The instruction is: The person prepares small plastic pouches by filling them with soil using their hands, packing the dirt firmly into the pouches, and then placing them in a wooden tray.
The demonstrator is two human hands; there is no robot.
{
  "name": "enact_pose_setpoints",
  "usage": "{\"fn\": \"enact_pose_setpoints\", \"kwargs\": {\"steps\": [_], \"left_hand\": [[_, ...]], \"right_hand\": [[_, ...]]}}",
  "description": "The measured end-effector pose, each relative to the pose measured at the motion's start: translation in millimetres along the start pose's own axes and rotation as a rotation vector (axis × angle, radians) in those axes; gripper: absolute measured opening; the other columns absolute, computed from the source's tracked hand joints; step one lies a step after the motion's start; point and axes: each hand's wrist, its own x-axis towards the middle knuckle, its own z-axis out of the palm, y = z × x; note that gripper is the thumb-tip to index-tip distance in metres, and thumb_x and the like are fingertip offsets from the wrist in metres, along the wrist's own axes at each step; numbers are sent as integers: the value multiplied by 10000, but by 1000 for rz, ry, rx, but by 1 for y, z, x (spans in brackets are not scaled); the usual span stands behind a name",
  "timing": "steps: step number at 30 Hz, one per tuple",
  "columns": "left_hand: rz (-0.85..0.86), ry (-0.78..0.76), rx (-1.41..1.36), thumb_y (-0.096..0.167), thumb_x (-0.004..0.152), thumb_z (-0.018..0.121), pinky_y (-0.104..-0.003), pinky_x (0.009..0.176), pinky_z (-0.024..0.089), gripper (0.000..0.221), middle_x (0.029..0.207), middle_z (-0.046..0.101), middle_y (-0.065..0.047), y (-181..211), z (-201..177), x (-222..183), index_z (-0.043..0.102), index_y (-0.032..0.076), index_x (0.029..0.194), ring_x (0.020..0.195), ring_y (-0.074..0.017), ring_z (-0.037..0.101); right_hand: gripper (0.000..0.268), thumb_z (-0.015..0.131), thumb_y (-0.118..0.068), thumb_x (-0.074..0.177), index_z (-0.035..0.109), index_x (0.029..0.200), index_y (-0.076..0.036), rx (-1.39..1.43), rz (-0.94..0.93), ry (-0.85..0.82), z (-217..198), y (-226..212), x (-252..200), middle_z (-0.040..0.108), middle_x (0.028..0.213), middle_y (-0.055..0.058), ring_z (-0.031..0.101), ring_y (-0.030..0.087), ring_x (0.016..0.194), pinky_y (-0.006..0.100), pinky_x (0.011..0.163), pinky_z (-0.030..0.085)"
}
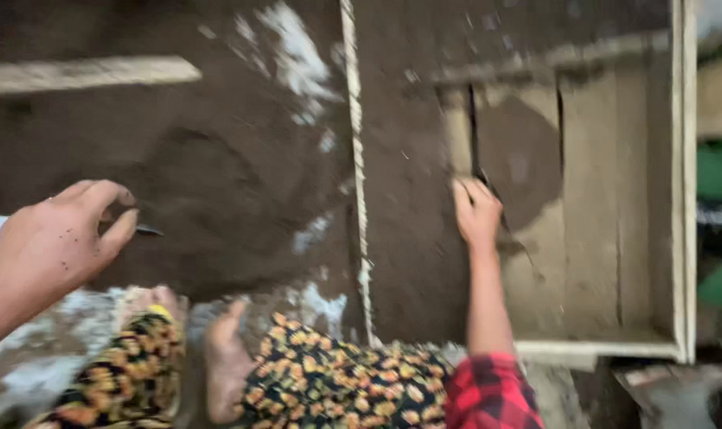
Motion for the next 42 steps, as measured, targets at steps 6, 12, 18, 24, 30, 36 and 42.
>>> {"fn": "enact_pose_setpoints", "kwargs": {"steps": [6, 12, 18, 24, 30, 36, 42], "left_hand": [[-132, -154, -219, 372, 881, 478, -494, 828, 516, 303, 1164, 662, -62, -59, 18, -9, 617, 239, 1116, 1054, -336, 649], [384, 245, -325, 268, 711, 729, -456, 878, 484, 484, 1033, 595, -193, -39, 63, 6, 613, 47, 1126, 1001, -395, 608], [254, 239, -172, 396, 629, 810, -418, 867, 445, 612, 1051, 518, -109, -29, 94, 24, 606, 68, 1104, 1028, -316, 507], [267, 425, -232, 372, 730, 756, -384, 826, 423, 308, 943, 483, -40, -48, 117, 42, 619, 147, 890, 944, -254, 489], [267, 501, -509, 280, 898, 618, -396, 777, 454, 156, 951, 496, -47, -50, 110, 34, 583, 128, 888, 935, -289, 535], [338, 472, -470, 285, 744, 720, -418, 699, 475, 299, 954, 467, -85, -48, 106, -1, 577, 108, 938, 855, -329, 557], [322, 382, -516, 269, 737, 715, -442, 673, 501, 316, 936, 442, -97, -43, 109, -4, 579, 100, 966, 817, -347, 570]], "right_hand": [[183, 556, -125, 990, 688, 894, -43, -161, 3, -74, 7, -41, 7, 696, 905, 99, 646, 243, 830, 358, 749, 463], [300, 783, -162, 757, 727, 1041, -83, 119, 131, -43, 105, -264, 49, 686, 1019, 163, 628, 350, 1041, 433, 939, 465], [420, 587, -173, 931, 548, 1349, -172, 474, -392, -320, 226, -351, 62, 401, 1448, 220, 356, 487, 1343, 584, 1124, 279], [368, 577, -285, 954, 575, 1316, -220, 316, -119, -292, 222, -327, 47, 479, 1326, 220, 433, 416, 1301, 531, 1095, 306], [668, 733, -418, 802, 489, 1376, -180, 150, -390, -328, 193, -366, -1, 365, 1469, 138, 270, 374, 1408, 566, 1139, 157], [758, 833, -382, 675, 471, 1311, -184, -37, -36, -485, 195, -349, -8, 325, 1461, 198, 273, 376, 1393, 654, 1055, 252], [529, 676, -335, 885, 517, 1347, -131, -98, -37, -470, 160, -378, -2, 437, 1395, 166, 365, 351, 1337, 576, 1028, 308]]}}
